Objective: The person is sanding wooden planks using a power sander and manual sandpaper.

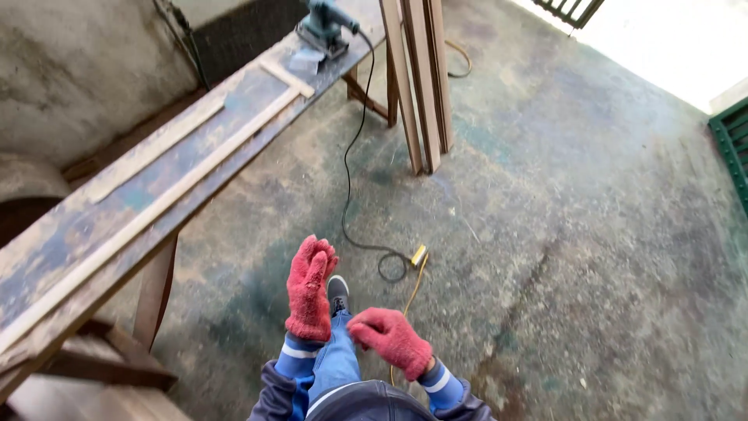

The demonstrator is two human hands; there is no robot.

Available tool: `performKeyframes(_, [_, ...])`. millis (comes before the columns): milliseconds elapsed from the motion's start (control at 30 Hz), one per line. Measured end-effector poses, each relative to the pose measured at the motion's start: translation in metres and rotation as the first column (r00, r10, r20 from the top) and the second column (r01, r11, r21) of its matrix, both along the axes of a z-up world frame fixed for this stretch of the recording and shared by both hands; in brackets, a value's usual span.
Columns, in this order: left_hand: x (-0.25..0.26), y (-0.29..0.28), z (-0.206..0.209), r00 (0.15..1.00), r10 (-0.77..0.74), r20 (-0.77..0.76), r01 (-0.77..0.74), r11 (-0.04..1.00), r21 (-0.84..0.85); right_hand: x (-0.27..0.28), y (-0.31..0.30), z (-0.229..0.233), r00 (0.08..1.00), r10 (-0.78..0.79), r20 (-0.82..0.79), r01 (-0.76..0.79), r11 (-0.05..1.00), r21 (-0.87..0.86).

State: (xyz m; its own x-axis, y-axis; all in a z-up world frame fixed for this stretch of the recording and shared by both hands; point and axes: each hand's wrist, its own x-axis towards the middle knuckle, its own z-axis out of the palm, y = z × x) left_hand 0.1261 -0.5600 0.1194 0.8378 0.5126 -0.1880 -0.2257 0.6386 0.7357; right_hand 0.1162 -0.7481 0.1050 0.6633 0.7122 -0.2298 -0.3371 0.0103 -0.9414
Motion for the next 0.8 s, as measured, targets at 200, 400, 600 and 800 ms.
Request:
performKeyframes(200, [0.188,0.060,0.018,0.997,-0.024,-0.066,0.025,1.000,0.008,0.218,0.041,0.024,0.948,-0.261,0.185,0.257,0.965,0.046])
performKeyframes(400, [0.343,0.083,0.062,0.997,-0.023,-0.078,0.033,0.992,0.124,0.409,0.055,0.080,0.757,-0.392,0.523,0.483,0.875,-0.043])
performKeyframes(600, [0.449,0.085,0.057,0.973,-0.224,-0.065,0.208,0.960,-0.186,0.631,0.060,0.062,0.406,0.032,0.913,0.608,0.736,-0.296])
performKeyframes(800, [0.548,0.088,0.071,0.962,-0.249,-0.107,0.223,0.952,-0.209,0.866,0.121,0.063,0.414,0.497,0.763,0.653,0.421,-0.629])
